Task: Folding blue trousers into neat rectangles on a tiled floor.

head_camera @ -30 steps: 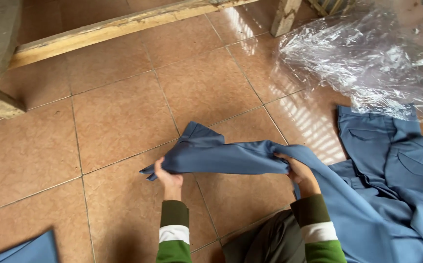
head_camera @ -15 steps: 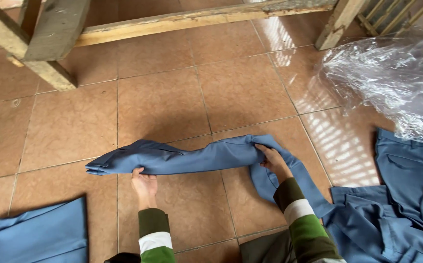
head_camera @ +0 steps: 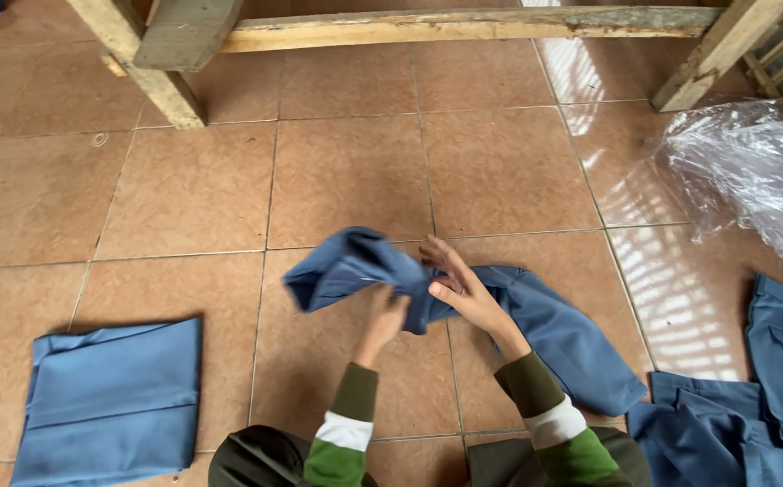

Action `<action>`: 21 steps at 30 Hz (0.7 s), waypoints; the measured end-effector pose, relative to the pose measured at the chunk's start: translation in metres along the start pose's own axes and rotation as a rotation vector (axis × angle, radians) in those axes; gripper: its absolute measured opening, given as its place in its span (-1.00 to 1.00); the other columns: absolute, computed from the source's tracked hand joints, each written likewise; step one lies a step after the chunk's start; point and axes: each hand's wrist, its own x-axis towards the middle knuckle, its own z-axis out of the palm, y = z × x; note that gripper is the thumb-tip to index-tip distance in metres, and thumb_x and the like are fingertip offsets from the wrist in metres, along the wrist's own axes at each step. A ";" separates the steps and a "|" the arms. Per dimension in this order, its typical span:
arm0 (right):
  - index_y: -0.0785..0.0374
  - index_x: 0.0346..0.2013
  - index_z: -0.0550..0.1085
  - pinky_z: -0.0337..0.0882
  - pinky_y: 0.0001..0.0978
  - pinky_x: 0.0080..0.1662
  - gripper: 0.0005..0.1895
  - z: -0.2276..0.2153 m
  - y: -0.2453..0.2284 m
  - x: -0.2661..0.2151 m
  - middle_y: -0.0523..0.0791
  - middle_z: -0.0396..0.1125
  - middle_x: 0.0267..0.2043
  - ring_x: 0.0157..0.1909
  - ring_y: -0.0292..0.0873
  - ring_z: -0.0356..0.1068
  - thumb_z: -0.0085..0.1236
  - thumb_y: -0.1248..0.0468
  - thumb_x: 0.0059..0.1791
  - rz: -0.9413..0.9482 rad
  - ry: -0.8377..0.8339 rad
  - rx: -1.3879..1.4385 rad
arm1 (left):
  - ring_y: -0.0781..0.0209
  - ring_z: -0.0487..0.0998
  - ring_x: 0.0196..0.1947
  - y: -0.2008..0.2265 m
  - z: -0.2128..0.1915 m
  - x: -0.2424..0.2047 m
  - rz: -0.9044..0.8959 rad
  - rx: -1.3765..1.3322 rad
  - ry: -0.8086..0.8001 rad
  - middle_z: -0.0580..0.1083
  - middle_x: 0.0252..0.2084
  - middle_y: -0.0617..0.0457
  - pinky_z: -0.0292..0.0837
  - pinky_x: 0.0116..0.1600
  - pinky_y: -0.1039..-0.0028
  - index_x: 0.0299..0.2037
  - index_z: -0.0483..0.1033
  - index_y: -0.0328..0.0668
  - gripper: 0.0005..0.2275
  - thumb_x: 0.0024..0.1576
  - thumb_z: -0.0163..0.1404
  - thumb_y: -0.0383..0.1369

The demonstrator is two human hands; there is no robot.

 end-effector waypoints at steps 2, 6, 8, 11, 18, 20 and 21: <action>0.10 0.55 -0.03 0.16 0.01 0.35 -0.14 0.009 -0.020 -0.002 0.07 0.01 0.49 0.49 0.13 -0.01 0.18 0.13 0.05 -0.032 0.016 -0.109 | 0.16 0.62 -0.29 0.038 0.004 -0.011 0.090 0.186 -0.039 0.57 -0.39 0.07 0.48 -0.15 0.41 -0.25 0.65 0.06 -0.89 0.07 0.08 -0.35; 0.29 0.04 0.57 0.51 -0.06 -0.13 -0.59 0.017 -0.053 -0.023 0.14 0.52 -0.16 -0.12 0.16 0.54 0.03 0.05 0.11 0.010 0.110 -0.579 | -0.02 0.66 -0.20 0.080 -0.014 -0.026 0.158 0.472 -0.355 0.62 -0.31 0.01 0.55 -0.11 0.20 -0.22 0.63 0.10 -0.74 0.00 0.11 -0.03; 0.30 -0.19 0.57 0.45 -0.18 -0.23 -0.67 0.004 -0.016 -0.032 0.05 0.45 -0.37 -0.26 -0.04 0.42 -0.01 0.10 0.13 0.050 0.207 -0.515 | -0.10 0.66 -0.23 0.132 -0.044 -0.036 0.146 0.426 -0.370 0.62 -0.33 -0.08 0.53 -0.11 0.14 -0.27 0.64 -0.05 -0.61 0.05 -0.01 0.08; 0.37 -0.21 0.57 0.45 -0.26 -0.20 -0.64 -0.015 0.033 -0.048 -0.02 0.44 -0.42 -0.30 -0.22 0.36 -0.05 0.14 0.15 0.172 0.327 -0.263 | -0.12 0.65 -0.35 0.138 -0.053 -0.046 0.055 0.265 -0.241 0.57 -0.46 -0.16 0.49 -0.23 0.18 -0.42 0.64 -0.18 -0.49 0.14 -0.08 0.15; 0.37 -0.29 0.51 0.45 -0.08 -0.14 -0.75 -0.020 -0.013 -0.059 0.07 0.39 -0.28 -0.23 0.00 0.39 -0.08 0.27 0.04 0.168 0.481 0.411 | -0.27 0.64 -0.33 0.103 -0.076 -0.041 -0.332 0.205 0.182 0.51 -0.54 -0.37 0.48 -0.27 0.07 -0.56 0.50 -0.44 -0.65 0.01 -0.01 -0.19; 0.45 -0.09 0.46 0.45 -0.06 -0.11 -0.69 -0.042 0.029 -0.063 0.13 0.38 -0.11 -0.11 0.05 0.39 -0.13 0.28 0.03 0.219 0.467 0.343 | -0.26 0.65 -0.31 0.115 -0.081 -0.042 -0.322 0.200 0.187 0.52 -0.49 -0.38 0.51 -0.24 0.09 -0.47 0.49 -0.45 -0.68 0.02 -0.02 -0.22; 0.53 0.10 0.41 0.45 -0.04 -0.07 -0.56 -0.053 0.050 -0.065 0.19 0.37 0.05 0.00 0.10 0.39 -0.18 0.29 0.03 0.274 0.453 0.276 | -0.26 0.65 -0.29 0.121 -0.084 -0.043 -0.315 0.195 0.191 0.54 -0.44 -0.39 0.53 -0.22 0.12 -0.38 0.48 -0.46 -0.70 0.03 -0.03 -0.25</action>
